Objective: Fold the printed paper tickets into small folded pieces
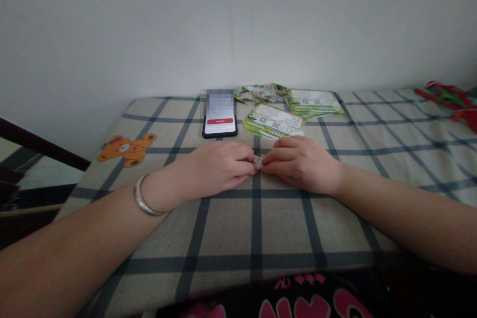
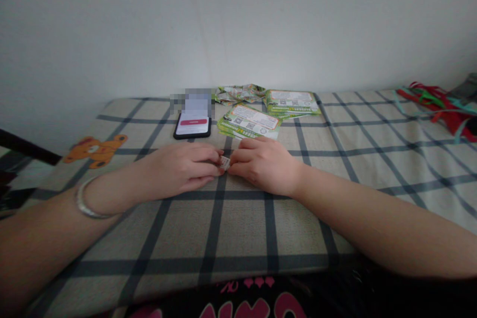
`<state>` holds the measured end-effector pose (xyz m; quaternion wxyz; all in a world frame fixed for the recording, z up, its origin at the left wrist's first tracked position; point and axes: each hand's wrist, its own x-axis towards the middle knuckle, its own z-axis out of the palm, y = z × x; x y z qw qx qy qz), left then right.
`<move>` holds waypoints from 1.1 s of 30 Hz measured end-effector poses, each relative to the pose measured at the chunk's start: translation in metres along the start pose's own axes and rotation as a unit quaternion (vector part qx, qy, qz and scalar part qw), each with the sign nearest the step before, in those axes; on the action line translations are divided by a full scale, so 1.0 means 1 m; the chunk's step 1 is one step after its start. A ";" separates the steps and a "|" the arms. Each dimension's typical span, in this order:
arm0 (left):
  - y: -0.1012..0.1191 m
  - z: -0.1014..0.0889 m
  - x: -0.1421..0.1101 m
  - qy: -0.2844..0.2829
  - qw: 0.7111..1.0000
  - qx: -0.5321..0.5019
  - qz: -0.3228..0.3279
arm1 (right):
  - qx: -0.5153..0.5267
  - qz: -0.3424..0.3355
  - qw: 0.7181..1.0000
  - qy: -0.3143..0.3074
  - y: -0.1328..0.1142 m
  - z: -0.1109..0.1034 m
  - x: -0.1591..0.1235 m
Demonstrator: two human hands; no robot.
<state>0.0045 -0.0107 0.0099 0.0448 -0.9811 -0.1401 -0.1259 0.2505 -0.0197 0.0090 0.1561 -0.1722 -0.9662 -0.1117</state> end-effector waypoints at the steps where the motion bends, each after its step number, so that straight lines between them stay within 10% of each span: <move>1: 0.000 0.000 0.000 -0.001 1.000 0.006 -0.003 | -0.004 0.007 1.000 0.000 -0.001 0.000 0.000; 33: 0.001 -0.008 -0.003 -0.013 0.999 0.038 -0.008 | 0.034 0.052 0.997 -0.037 0.009 -0.006 -0.002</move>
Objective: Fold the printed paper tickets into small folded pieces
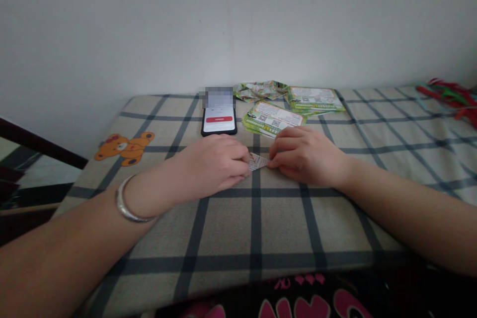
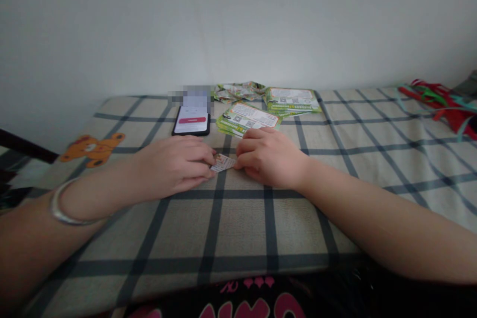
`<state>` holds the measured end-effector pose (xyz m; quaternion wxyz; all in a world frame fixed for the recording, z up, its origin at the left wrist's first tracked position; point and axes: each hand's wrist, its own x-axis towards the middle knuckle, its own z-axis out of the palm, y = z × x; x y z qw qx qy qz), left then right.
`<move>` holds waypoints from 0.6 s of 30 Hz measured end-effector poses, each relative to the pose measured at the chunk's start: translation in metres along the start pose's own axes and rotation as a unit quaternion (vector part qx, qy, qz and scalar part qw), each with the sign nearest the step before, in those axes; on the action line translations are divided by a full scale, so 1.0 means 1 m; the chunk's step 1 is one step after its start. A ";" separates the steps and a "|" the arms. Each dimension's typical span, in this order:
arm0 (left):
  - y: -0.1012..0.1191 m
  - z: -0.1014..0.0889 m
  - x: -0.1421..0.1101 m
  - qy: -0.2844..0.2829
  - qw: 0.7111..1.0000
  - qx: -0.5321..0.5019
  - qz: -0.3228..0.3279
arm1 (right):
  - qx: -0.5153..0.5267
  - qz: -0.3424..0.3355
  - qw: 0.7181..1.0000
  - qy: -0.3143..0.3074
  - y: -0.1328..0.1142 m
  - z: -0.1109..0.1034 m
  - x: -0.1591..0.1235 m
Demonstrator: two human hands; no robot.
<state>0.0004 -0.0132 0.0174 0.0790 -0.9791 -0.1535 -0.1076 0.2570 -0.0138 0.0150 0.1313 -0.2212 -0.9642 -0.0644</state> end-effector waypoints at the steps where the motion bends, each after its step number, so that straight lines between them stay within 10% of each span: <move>1: -0.001 0.000 -0.001 -0.004 1.000 -0.004 0.002 | 0.002 0.000 1.000 0.000 0.001 0.000 -0.001; 18: -0.002 -0.007 -0.005 -0.017 0.999 -0.042 -0.002 | 0.136 0.076 0.988 0.010 0.008 0.006 -0.007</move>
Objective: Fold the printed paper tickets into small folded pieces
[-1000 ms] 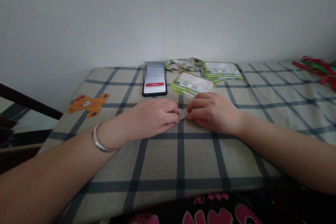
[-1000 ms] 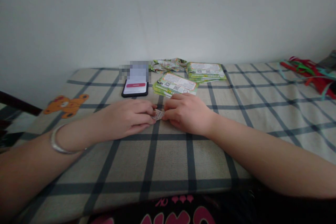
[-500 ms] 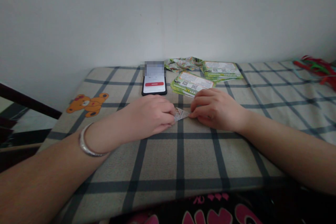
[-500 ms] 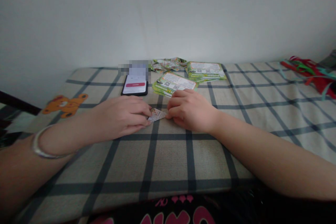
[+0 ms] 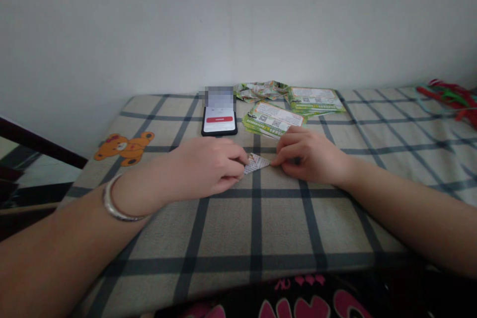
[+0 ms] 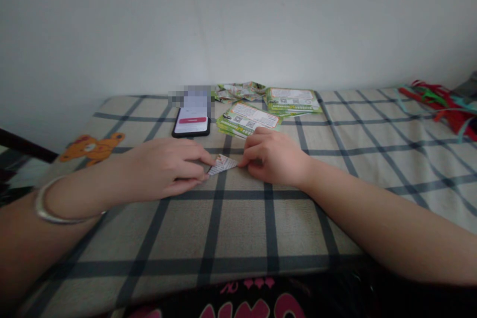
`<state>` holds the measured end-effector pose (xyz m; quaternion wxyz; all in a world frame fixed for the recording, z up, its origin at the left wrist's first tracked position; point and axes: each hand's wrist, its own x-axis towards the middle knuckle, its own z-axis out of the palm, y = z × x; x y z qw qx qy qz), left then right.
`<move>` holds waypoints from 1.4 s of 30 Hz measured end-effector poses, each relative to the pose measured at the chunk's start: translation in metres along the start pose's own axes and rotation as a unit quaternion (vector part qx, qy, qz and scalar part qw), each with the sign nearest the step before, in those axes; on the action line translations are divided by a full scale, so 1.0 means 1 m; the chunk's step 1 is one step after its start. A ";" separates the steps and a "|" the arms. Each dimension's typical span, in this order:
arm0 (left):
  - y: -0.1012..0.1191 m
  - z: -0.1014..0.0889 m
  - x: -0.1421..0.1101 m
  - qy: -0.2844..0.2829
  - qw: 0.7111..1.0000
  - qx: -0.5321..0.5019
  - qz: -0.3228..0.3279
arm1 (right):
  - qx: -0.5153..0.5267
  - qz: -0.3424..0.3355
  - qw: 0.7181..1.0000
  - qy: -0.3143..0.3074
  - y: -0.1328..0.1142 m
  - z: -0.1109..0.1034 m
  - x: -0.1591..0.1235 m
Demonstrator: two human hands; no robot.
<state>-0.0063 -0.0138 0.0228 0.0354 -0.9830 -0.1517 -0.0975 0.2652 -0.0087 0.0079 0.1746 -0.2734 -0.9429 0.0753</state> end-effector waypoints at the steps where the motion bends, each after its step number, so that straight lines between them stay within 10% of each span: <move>1: -0.001 0.002 0.000 0.005 1.000 -0.009 -0.002 | 0.015 0.011 1.000 0.005 0.000 0.001 0.000; 29: 0.032 0.018 0.014 0.020 0.974 0.026 -0.226 | -0.199 0.001 0.979 0.044 -0.024 0.014 0.010; 42: 0.024 0.019 0.012 0.054 0.975 -0.012 -0.214 | -0.257 0.005 0.965 0.059 -0.027 0.014 0.012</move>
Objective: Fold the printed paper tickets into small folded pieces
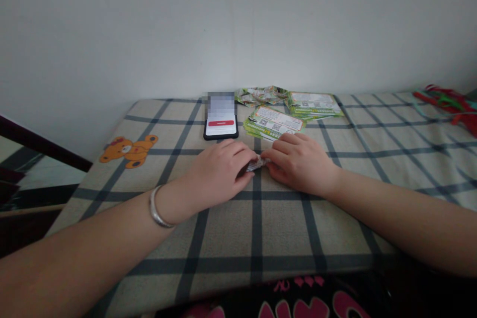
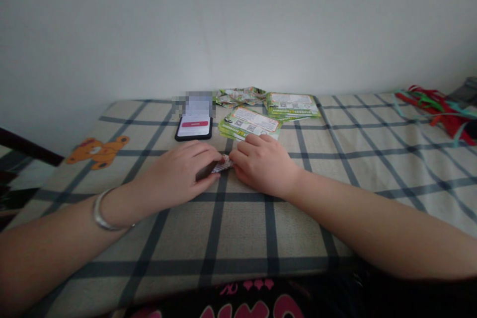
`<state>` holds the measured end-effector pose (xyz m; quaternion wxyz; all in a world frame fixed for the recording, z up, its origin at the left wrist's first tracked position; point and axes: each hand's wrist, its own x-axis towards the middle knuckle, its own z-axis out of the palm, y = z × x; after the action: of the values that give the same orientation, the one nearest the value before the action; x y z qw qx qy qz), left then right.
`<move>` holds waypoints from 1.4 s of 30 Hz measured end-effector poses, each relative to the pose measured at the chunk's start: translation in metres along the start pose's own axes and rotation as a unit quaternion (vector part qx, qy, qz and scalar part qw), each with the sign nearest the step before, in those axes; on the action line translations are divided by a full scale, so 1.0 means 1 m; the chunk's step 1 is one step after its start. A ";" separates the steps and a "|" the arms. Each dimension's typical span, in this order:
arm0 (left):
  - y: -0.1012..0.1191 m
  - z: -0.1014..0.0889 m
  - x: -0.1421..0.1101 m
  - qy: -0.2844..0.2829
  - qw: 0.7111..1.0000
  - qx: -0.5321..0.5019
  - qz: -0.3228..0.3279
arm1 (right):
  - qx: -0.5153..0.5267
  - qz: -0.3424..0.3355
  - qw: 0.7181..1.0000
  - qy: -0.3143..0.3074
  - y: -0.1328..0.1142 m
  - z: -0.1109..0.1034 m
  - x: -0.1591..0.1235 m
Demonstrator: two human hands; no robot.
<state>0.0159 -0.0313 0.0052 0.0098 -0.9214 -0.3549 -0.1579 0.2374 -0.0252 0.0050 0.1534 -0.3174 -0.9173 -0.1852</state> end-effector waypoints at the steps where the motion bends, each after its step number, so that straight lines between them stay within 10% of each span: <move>1: 0.000 0.000 0.000 0.002 1.000 -0.005 0.000 | -0.008 -0.003 1.000 0.002 0.000 0.000 0.000; 8: 0.000 0.004 0.002 0.043 0.998 -0.055 0.008 | -0.025 0.009 1.000 -0.001 -0.006 -0.007 0.000; 26: -0.002 0.002 0.007 0.098 0.975 -0.192 -0.058 | 0.306 0.183 0.934 -0.025 -0.012 -0.008 0.003; 42: -0.001 0.007 0.008 0.084 0.958 -0.256 -0.102 | 0.289 0.148 0.946 -0.012 -0.012 -0.003 0.007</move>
<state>0.0230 -0.0244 0.0010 -0.2125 -0.8352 -0.3931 -0.3207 0.2252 -0.0315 0.0072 0.2532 -0.3938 -0.8759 0.1163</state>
